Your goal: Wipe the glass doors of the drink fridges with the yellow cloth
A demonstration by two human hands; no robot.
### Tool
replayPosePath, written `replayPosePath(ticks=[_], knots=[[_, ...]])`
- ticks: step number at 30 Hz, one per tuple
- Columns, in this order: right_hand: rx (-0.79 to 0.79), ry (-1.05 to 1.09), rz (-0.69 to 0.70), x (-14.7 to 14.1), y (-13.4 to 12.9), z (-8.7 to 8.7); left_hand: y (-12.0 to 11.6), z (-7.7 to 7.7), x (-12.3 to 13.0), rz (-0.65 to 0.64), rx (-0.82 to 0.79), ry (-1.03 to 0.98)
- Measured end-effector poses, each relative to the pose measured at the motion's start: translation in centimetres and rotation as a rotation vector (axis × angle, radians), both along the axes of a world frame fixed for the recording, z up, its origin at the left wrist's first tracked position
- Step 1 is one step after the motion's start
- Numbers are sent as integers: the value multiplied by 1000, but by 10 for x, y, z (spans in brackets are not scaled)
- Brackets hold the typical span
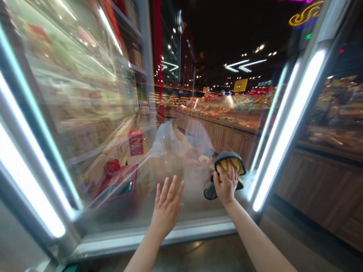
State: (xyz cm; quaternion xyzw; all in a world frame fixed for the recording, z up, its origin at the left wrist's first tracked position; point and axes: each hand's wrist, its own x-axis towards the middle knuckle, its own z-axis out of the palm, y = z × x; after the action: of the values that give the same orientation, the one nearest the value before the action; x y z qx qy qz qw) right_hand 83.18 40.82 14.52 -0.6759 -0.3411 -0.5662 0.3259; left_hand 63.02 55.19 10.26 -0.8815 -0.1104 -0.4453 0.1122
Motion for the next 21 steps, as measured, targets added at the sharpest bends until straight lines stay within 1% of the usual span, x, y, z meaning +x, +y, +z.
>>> replayPosePath(ticks=[1,2,3,4,5,6,7,8,9,10,11,12,14,15,16,17,18,19,20,21], knots=[[-11,-2,-1,-3,-2,-14,-1,-1,2,-1,1,-2],[-57,-14,15,-8,-1,-25,-2,-3,4,-4,5,-4],[-127,-39,48,-14,1,-30,-3,-4,5,-9,12,-7],[-205,-68,87,-18,3,-29,-4,-6,6,-15,20,-9],[-273,-95,124,-20,5,-23,-5,-8,7,-24,29,-8],[-315,-110,147,-18,6,-12,-7,-9,8,-33,37,-4],[-323,-108,152,-13,4,-1,-9,-10,9,-41,41,6],[-296,-91,138,-5,0,9,-11,-11,9,-48,43,19],[-245,-63,111,6,-6,15,-13,-12,10,-52,42,30],[-183,-30,78,16,-13,14,-15,-13,11,-55,41,41],[-115,3,41,25,-21,7,-17,-13,12,-60,42,48],[-53,35,2,31,-28,-5,-18,-14,13,-66,47,52],[23,87,-63,33,-37,-37,-20,-14,16,-93,68,54],[2,112,-74,31,-39,-52,-20,-14,18,-111,81,56],[-57,116,-59,29,-40,-62,-20,-15,20,-130,93,60],[-133,105,-29,26,-39,-65,-20,-15,22,-146,104,62],[-212,85,9,26,-38,-63,-20,-15,24,-160,109,64],[-269,61,43,28,-37,-55,-20,-15,26,-171,111,66],[-291,45,60,34,-38,-43,-21,-14,28,-179,109,66],[-277,42,59,41,-40,-32,-22,-14,31,-188,106,64]])
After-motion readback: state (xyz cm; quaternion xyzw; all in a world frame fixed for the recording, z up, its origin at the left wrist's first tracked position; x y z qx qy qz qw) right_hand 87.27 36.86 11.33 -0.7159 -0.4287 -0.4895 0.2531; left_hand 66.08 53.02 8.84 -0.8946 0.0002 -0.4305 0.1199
